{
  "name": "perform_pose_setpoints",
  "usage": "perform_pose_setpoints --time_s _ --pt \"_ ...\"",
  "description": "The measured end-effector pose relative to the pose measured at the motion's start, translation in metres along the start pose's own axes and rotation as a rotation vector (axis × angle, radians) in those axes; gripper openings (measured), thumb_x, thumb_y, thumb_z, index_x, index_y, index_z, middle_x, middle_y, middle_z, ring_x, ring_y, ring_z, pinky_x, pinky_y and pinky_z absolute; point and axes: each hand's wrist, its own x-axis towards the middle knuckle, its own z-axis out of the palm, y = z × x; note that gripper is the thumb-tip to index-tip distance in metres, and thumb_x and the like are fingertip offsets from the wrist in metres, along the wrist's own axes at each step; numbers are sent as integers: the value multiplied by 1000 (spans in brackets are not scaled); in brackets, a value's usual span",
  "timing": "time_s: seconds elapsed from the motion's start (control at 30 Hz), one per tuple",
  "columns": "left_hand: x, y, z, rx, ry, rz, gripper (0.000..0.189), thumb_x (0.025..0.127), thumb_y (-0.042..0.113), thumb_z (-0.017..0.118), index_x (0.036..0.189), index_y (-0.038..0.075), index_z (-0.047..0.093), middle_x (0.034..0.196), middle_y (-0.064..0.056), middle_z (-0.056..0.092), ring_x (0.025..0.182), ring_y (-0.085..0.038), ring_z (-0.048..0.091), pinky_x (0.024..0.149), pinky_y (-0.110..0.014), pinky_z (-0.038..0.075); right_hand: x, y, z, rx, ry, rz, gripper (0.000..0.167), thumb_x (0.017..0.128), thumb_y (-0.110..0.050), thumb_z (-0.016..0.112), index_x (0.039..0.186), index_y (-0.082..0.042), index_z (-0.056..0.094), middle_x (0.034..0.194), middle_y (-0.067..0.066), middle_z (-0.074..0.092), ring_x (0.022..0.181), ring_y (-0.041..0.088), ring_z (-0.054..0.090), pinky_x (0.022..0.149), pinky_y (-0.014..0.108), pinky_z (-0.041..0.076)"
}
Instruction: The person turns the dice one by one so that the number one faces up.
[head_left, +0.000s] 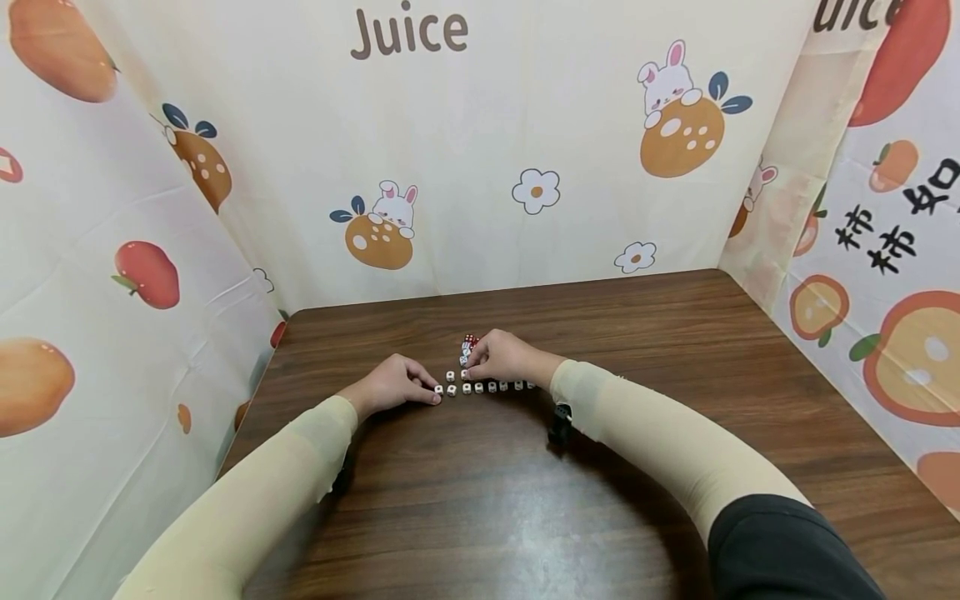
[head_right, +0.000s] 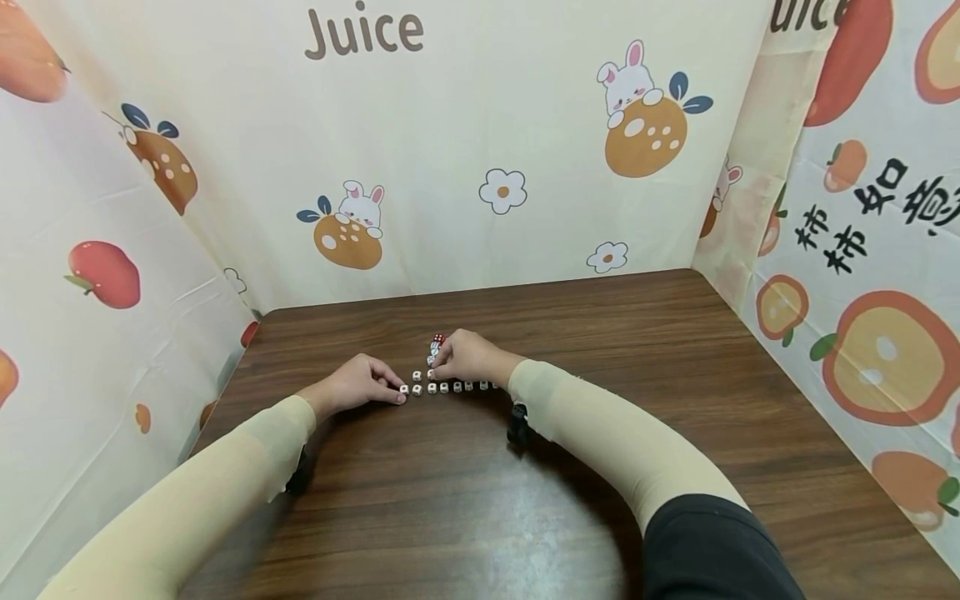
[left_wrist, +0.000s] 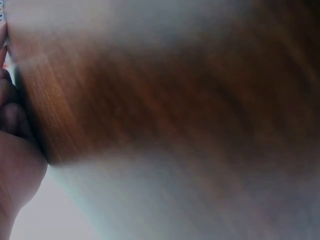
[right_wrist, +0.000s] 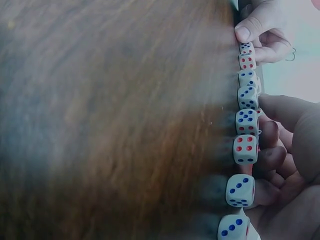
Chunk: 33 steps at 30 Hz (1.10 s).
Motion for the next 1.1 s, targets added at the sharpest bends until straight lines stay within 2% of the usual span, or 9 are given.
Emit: perform_pose_setpoints --time_s 0.13,0.27,0.4,0.5,0.57,0.73,0.87,0.97,1.1 --pt "0 0 1 0 4 -11 19 89 23 99 105 15 92 81 6 73 78 -11 56 68 -26 46 0 1 -5 6 44 20 13 103 -27 84 103 -17 92 91 -6 84 78 6 65 76 25 55" --pt "1 0 1 1 6 -14 18 89 23 99 104 16 92 82 6 74 78 -12 56 69 -26 46 0 6 -11 4 126 52 16 106 -27 80 101 -17 91 97 -3 86 85 8 68 83 28 56" --pt "0 1 1 -5 2 -11 18 89 23 99 104 16 93 83 5 74 78 -11 56 69 -26 47 0 13 -17 12 203 84 20 108 -26 75 101 -15 91 96 -2 85 82 12 65 79 29 53" --pt "0 1 1 -9 2 -10 18 89 23 99 104 16 93 83 5 74 78 -11 56 69 -26 47 0 19 -21 36 235 124 24 109 -29 74 99 -14 90 87 0 83 77 15 62 74 32 51" --pt "0 1 1 -10 4 -8 19 89 24 99 104 15 92 81 5 73 78 -11 56 69 -26 46 3 30 -21 45 248 142 28 110 -33 73 97 -14 89 82 0 80 74 16 60 72 33 49" --pt "-2 0 2 -6 10 -4 21 89 24 99 105 11 92 81 5 72 78 -10 56 69 -26 46 19 63 -14 29 262 172 31 111 -38 71 95 -18 88 90 -2 80 71 16 59 68 34 49" --pt "-1 -1 2 -7 9 -6 21 89 24 99 105 12 92 82 5 73 79 -10 56 69 -26 46 16 60 -14 42 255 179 30 111 -36 71 96 -17 89 98 1 82 72 17 60 68 34 50" --pt "0 -1 2 -9 7 -15 19 89 24 100 104 15 92 83 6 74 78 -11 57 70 -26 46 9 44 -16 52 231 187 29 110 -33 72 96 -15 89 95 2 82 74 18 61 72 34 51" --pt "1 0 2 -10 8 -27 18 89 24 100 103 16 92 86 5 76 80 -12 58 71 -26 47 9 32 -14 41 206 186 29 109 -33 74 89 -15 87 82 -1 79 68 14 58 73 32 51"
